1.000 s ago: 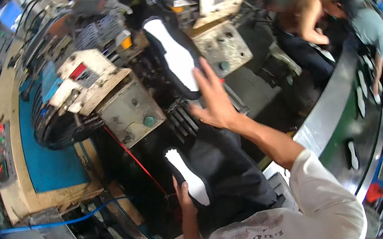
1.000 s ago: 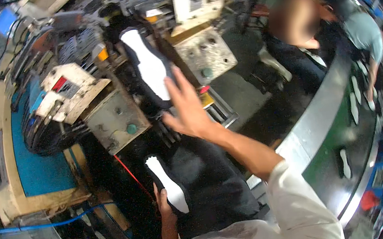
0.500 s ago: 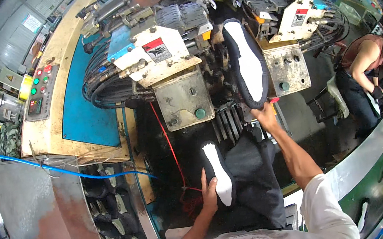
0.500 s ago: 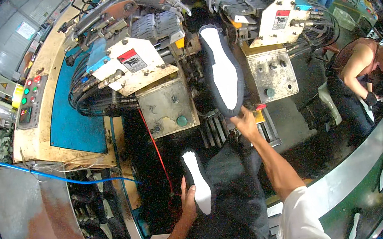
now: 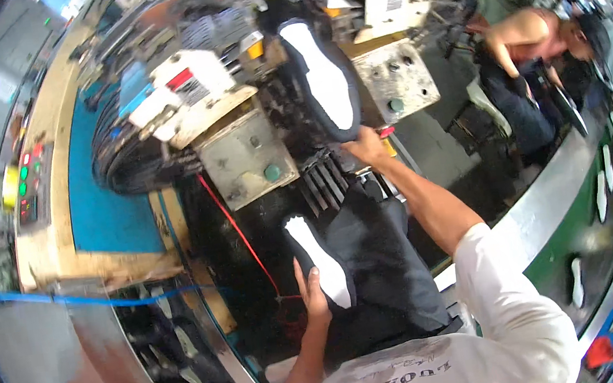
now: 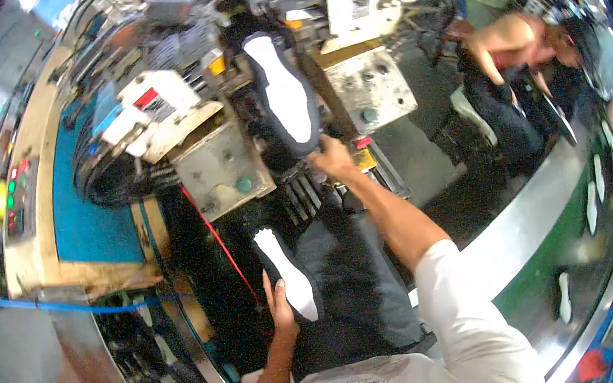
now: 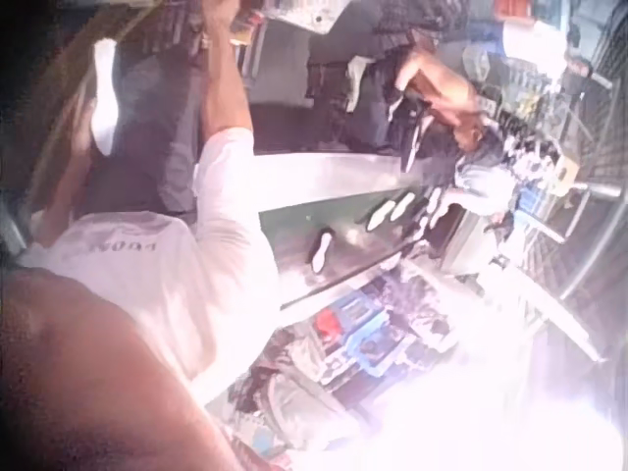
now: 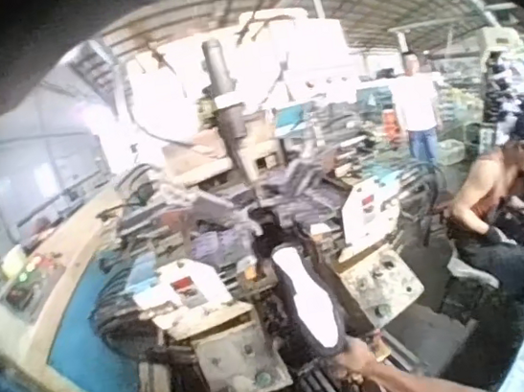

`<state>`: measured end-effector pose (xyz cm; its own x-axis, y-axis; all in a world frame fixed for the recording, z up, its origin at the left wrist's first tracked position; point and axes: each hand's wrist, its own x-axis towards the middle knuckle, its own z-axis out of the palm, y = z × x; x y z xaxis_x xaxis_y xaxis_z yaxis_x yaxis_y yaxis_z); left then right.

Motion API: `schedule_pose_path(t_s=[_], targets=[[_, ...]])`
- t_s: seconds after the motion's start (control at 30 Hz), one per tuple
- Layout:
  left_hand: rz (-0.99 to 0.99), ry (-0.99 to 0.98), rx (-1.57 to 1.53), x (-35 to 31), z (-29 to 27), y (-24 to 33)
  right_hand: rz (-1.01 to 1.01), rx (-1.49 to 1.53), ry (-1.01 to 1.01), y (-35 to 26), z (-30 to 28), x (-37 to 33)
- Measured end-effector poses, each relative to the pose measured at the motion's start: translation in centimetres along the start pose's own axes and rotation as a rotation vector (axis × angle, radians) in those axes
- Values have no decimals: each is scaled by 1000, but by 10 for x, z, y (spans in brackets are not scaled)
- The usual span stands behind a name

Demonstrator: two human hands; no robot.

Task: Assembling shoes by taking uppers on lasts from a conveyor belt, placing them into an industrial lasting machine for processing, and moving them back to the workflow.

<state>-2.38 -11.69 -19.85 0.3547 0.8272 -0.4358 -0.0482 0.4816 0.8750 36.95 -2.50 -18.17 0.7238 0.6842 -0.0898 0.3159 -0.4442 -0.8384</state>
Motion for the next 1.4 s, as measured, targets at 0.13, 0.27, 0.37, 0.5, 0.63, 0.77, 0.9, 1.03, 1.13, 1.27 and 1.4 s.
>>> schedule_pose_path(t_s=[0.13,0.27,0.37,0.5,0.63,0.77,0.9,1.03,1.13,1.27,1.4], targets=[[138,-14,85,0,-29,-34,-142,-62,-164,-17,-19,-86],[55,-84,-3,4,-4,-13,-865,-380,546,-88,-80,-113],[46,-71,35,-6,-11,-11,-1022,-454,378,-128,-56,-78],[204,-4,179,5,-13,-30,-1051,-612,480,-106,-47,-37],[227,38,284,1,-9,-20,-854,-727,363,-114,-45,-45],[-24,-40,-80,-7,-8,2,-846,-573,353,-132,-41,-31],[53,-25,15,-2,-14,-2,-842,-555,382,-172,-43,6],[-47,-29,18,-1,-4,9,-784,-625,358,-189,-42,48],[-98,-21,113,-1,9,33,-794,-619,367,-204,-41,71],[-152,3,207,6,12,48,-794,-608,377,-220,-40,74],[-136,-65,241,4,21,54,-814,-598,395,-231,-47,72]])
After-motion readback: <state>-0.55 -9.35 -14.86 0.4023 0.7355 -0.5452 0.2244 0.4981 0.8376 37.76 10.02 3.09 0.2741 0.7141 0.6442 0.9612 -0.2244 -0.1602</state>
